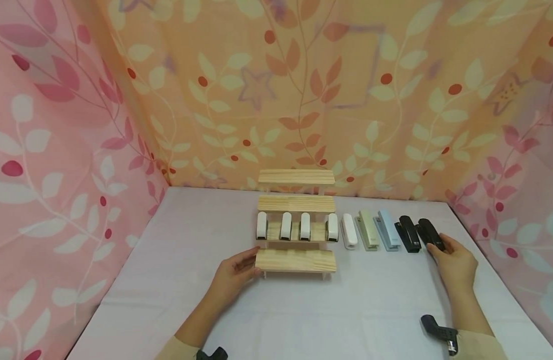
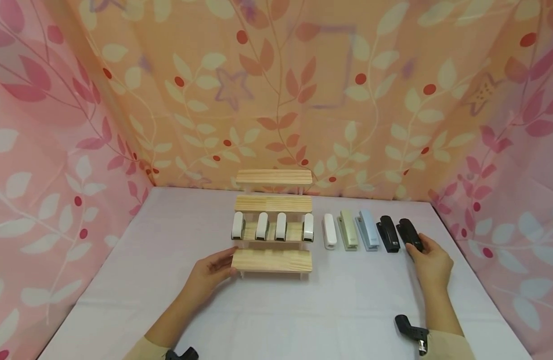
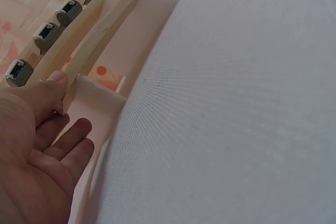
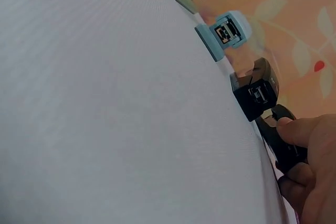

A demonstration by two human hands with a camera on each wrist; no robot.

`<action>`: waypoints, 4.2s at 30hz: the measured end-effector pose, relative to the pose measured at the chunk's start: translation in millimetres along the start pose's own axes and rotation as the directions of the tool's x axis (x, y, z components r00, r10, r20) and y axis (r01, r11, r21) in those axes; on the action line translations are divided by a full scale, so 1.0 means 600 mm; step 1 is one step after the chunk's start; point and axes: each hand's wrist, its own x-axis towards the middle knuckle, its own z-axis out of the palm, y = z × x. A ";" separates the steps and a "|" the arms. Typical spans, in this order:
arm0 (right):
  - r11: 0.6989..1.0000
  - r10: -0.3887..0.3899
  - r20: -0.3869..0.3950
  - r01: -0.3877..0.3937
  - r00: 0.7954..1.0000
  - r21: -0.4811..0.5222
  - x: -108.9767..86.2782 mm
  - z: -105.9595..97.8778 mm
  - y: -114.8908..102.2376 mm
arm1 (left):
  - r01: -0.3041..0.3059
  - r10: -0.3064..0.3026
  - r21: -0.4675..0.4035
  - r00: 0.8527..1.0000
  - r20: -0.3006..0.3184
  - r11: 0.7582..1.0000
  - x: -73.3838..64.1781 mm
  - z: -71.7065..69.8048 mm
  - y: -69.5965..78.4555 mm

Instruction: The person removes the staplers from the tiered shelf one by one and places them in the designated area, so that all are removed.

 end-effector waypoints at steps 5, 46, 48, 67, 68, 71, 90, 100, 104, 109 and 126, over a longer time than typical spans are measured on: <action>0.994 -0.082 0.001 0.082 0.997 -0.076 0.000 0.004 0.004 | -0.003 0.003 0.000 1.000 -0.002 1.000 0.001 0.000 0.002; 0.986 -0.030 -0.035 0.036 0.999 0.165 -0.037 -0.062 -0.143 | -0.013 0.013 -0.006 1.000 0.013 1.000 -0.001 0.001 -0.001; 0.981 -0.057 -0.035 0.062 0.998 0.186 -0.051 -0.067 -0.166 | -0.015 0.015 -0.011 1.000 0.015 1.000 -0.001 0.002 -0.002; 0.861 -0.435 0.079 0.389 0.897 0.326 -0.185 -0.049 -0.348 | 0.008 -0.009 -0.025 1.000 -0.004 1.000 -0.004 -0.005 0.003; 0.853 -0.447 0.089 0.394 0.890 0.343 -0.189 -0.044 -0.354 | 0.006 -0.006 -0.030 1.000 -0.001 1.000 -0.004 -0.005 0.003; 0.839 -0.464 0.102 0.399 0.880 0.371 -0.202 -0.033 -0.370 | -0.009 0.009 -0.033 1.000 0.014 0.999 -0.003 -0.002 0.002; 0.850 -0.456 0.158 0.376 0.876 0.369 -0.242 0.082 -0.362 | 0.007 -0.006 -0.042 1.000 0.018 0.999 -0.004 0.001 0.005; 0.908 -0.368 0.280 0.278 0.887 0.312 -0.236 0.115 -0.340 | -0.010 0.010 -0.030 1.000 0.005 0.999 -0.006 0.005 -0.007; 0.918 -0.354 0.304 0.267 0.884 0.292 -0.236 0.123 -0.339 | -0.028 0.028 -0.028 1.000 0.004 0.999 -0.005 0.004 -0.007; 0.917 -0.354 0.314 0.261 0.881 0.301 -0.235 0.128 -0.340 | -0.056 0.056 -0.011 0.998 0.006 0.998 -0.003 0.002 -0.005; 0.908 -0.382 0.320 0.288 0.867 0.304 -0.232 0.131 -0.340 | -0.017 0.018 -0.053 1.000 0.018 0.998 -0.003 -0.003 -0.002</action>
